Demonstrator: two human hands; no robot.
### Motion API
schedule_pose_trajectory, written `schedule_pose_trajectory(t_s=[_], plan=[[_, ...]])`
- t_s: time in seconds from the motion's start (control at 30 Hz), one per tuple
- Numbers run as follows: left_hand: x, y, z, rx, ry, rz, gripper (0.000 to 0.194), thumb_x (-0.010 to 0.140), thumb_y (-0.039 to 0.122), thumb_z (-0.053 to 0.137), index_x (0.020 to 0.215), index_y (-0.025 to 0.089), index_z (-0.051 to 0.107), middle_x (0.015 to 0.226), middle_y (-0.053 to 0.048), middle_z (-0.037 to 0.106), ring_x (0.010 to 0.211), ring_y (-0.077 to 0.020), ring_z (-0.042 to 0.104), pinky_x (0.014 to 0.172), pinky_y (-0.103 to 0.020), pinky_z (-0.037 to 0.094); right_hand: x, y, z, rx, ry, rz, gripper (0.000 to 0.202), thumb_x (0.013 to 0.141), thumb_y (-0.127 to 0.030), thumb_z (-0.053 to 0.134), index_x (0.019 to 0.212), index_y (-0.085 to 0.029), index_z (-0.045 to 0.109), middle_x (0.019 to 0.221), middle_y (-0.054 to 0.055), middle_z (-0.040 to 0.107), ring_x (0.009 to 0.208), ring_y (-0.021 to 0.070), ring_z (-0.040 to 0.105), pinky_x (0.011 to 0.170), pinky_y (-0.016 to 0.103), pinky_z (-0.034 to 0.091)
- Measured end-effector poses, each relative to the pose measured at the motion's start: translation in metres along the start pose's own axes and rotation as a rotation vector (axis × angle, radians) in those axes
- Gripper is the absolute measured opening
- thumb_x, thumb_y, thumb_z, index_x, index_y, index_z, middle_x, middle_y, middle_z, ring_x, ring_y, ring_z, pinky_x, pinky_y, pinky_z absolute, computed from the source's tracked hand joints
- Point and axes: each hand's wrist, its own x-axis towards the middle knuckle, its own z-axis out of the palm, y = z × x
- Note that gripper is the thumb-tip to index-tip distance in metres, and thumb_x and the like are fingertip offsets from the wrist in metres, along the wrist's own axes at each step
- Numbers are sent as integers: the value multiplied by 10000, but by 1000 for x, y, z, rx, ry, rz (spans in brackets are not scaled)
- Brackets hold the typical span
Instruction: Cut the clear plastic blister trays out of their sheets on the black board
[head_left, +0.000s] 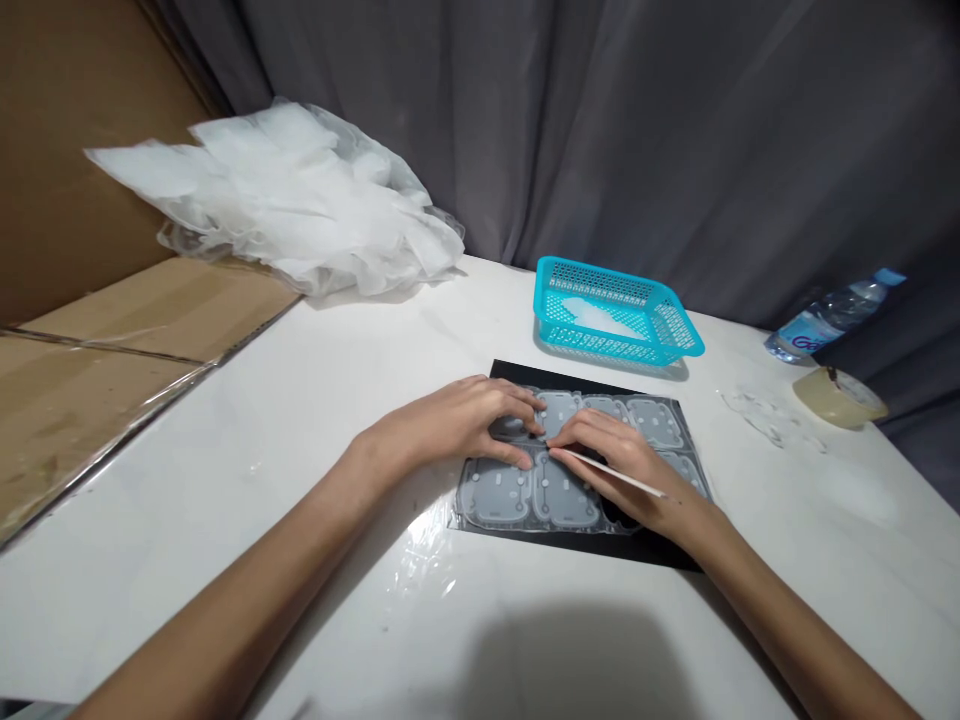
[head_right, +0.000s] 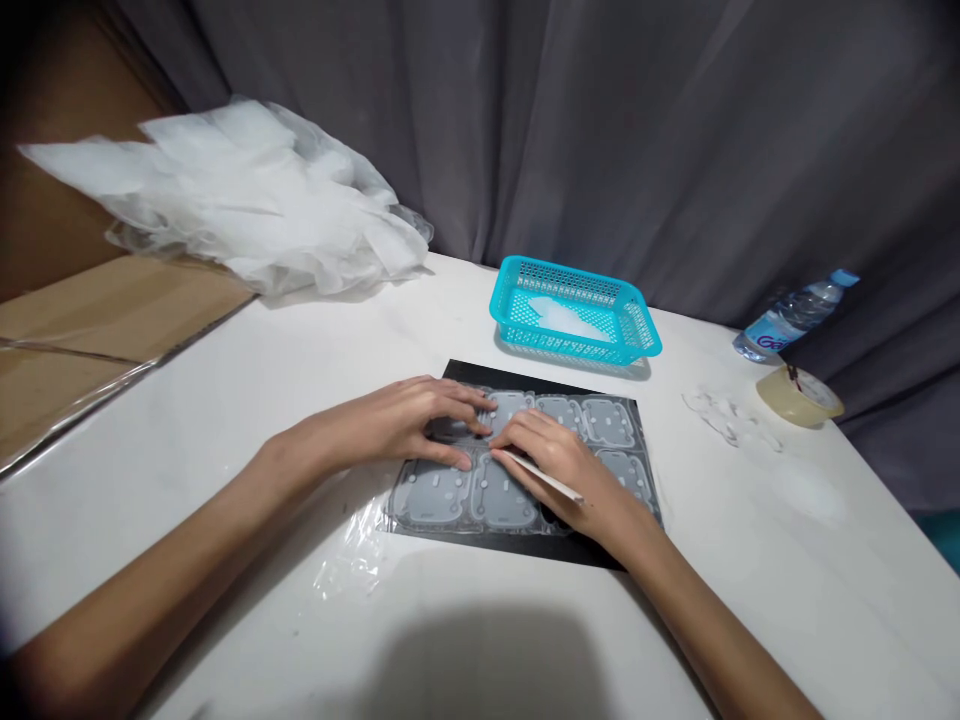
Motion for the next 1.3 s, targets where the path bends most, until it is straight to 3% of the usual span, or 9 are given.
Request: schedule_pose_trajectory(t_s=[0.37,0.57,1.3], plan=[[1,-1,1,-49,24,14,347,855,434,847,1176,314,791,1446,-72,690,1356,-298,622,1127,-427,456,-7,9,-5,-8,-67,-42,186,1103,-235,502,1184,-249,669,1105,90,686,1087,244,649,953,401,551],[1,-1,1,-29,1,5,354,873,454,824,1194,309,782,1461,-78,678,1367,-296,613,1128,-412,452,-7,14,1,-54,-15,-131,174,1091,-227,529,1189,-233,674,1074,98,692,1011,239,655,895,386,561],[0,-1,2,4,-9,21,365,889,438,813,1218,286,770,1478,-93,661,1387,-286,596,1161,-421,435,-4,11,-1,-13,8,-117,121,1048,-160,608,1133,-194,688,1060,89,696,1017,220,666,917,361,562]])
